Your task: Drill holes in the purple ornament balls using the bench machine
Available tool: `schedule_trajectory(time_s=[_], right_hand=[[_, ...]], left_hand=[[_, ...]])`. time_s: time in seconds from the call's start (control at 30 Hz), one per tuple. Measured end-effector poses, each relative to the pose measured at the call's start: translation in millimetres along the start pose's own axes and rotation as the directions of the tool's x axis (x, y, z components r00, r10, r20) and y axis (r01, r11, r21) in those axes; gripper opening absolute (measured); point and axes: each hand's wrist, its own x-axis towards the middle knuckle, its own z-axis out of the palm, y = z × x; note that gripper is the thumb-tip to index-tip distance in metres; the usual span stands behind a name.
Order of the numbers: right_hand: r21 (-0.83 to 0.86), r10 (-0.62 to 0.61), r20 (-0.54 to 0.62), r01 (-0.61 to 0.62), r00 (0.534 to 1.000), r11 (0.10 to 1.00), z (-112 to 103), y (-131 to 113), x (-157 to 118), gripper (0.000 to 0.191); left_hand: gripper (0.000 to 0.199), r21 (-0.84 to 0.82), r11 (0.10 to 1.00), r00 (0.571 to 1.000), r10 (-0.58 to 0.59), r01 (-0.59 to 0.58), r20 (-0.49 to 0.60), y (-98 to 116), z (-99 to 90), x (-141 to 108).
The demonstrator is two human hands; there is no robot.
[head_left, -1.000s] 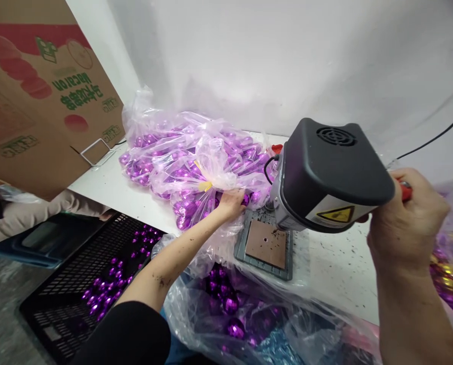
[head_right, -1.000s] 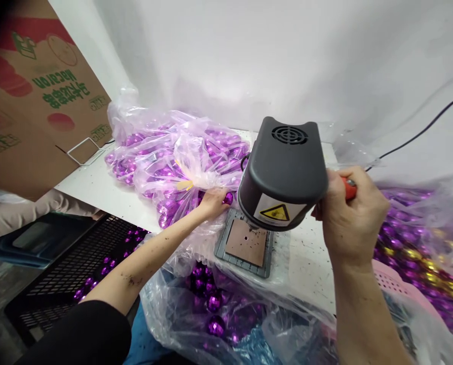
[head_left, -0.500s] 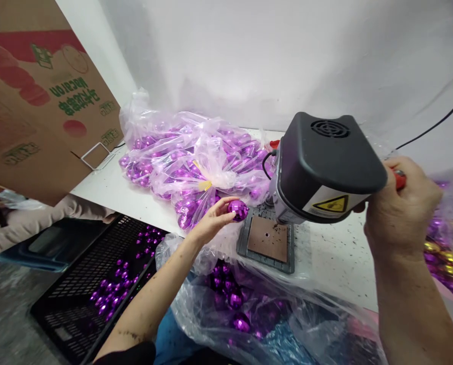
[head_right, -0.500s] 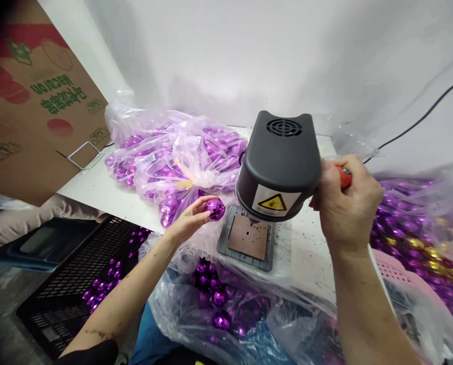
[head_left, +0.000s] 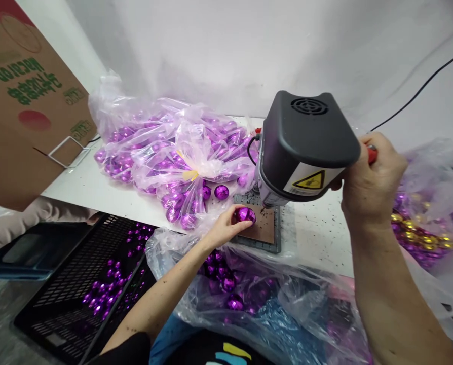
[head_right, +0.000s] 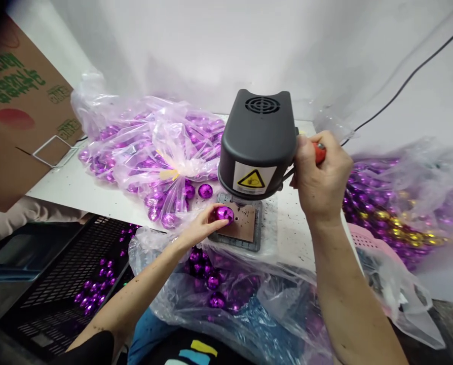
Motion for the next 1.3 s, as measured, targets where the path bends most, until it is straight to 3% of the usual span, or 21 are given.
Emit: schedule_trajectory(time_s=[0.17,0.33,0.43,0.63,0.77,0.87,1.03,1.1,1.2,1.3], right_hand=[[-0.013,0.006,0.008,-0.006,1.0,1.0,-1,2,0,0.045],[-0.02,-0.018,0.018,0.018,1.0,1.0,-1,3,1,0.046],[-0.022,-0.022,0.024,0.022,0.999,1.0,-2,1,0,0.045],[-0.034,-0.021,0.022,0.021,1.0,0.999,-2,1,-1,0.046],[-0.053,-0.024,0.03,0.026,0.999,0.998,-3,1,2,0.046],[-0.16,-0.065,0.017,0.067,0.998,0.985,-8,-3,-4,0.041],[-0.361,-0.348,0.008,0.327,0.937,0.873,-23,-8,-52,0.014],[-0.401,-0.4,0.029,0.377,0.916,0.835,-28,-4,-76,0.002],[-0.414,-0.428,0.095,0.426,0.899,0.804,-31,4,-98,0.015],[-0.39,-0.442,0.151,0.464,0.884,0.795,-30,11,-103,0.02]], left_hand=[[0.047,0.327,0.938,0.994,0.105,-0.111,0.037,4,8.5,10],[0.049,0.565,0.781,0.963,0.243,-0.267,0.119,2,16.8,18],[0.047,0.649,0.711,0.958,0.264,-0.272,0.113,-3,24.0,23],[0.045,0.586,0.775,0.957,0.29,-0.236,0.002,-16,35.3,28],[0.044,0.548,0.799,0.961,0.276,-0.247,0.03,-19,35.4,28],[0.048,0.515,0.816,0.961,0.272,-0.261,0.055,-18,34.2,28],[0.053,0.484,0.837,0.964,0.257,-0.257,0.067,-18,33.8,28],[0.054,0.48,0.837,0.962,0.264,-0.265,0.069,-17,33.9,28],[0.053,0.484,0.833,0.961,0.269,-0.269,0.071,-18,34.0,27],[0.049,0.485,0.833,0.961,0.271,-0.265,0.061,-19,34.5,26]])
